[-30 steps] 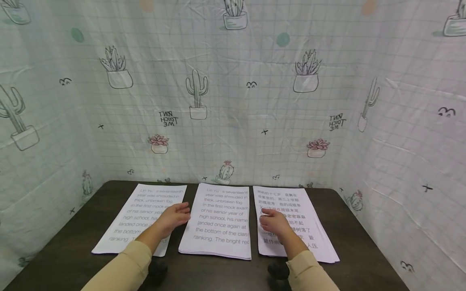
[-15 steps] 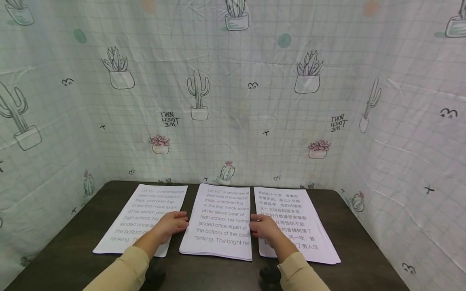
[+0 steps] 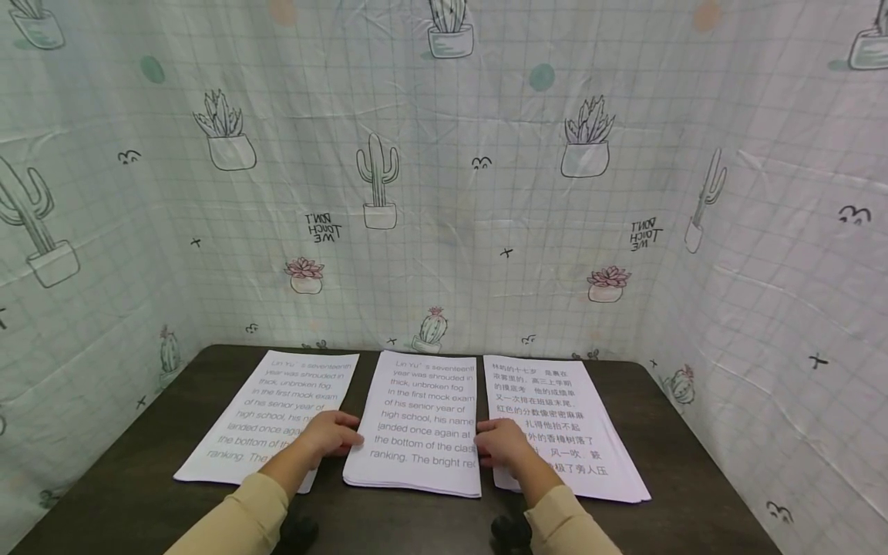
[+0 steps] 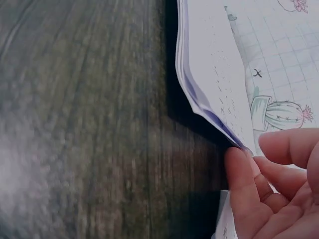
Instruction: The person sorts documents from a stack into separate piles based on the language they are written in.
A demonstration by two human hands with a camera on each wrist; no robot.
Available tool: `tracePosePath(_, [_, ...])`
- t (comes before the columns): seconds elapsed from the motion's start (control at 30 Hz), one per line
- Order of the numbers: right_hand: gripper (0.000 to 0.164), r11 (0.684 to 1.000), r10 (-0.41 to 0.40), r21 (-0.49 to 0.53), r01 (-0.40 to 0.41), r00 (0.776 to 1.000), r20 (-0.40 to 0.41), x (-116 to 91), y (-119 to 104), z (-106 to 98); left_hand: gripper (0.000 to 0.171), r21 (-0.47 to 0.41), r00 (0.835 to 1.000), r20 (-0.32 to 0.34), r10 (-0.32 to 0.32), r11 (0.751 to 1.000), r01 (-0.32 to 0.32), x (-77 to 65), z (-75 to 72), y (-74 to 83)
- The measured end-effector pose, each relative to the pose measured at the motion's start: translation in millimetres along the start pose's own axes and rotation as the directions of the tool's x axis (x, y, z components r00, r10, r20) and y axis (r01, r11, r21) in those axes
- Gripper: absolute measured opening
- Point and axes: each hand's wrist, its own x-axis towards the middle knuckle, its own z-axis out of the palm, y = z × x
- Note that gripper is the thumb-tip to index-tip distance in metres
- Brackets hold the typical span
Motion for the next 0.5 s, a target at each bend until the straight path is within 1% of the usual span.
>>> tracePosePath(0.2, [0.042,1.000,-0.016,-0.020,0.016,1.000,-0.011,-0.1,1.2,3.2,0.036,0.022,1.000,-0.031,0.001,1.000,0.000,0.3,3.3,-2.3])
tracePosePath(0.33, [0.042,1.000,-0.030,-0.009,0.030,0.999,-0.018,0.3,2.0,4.5,0.034,0.003,0.999,-0.050,-0.004,1.000,0.005,-0.1,3.8,-1.5])
tracePosePath(0.5, [0.042,0.999,-0.047,0.002,0.047,0.998,-0.031,-0.8,1.6,5.4,0.024,0.001,0.997,-0.078,-0.005,1.000,0.006,-1.0,3.6,0.5])
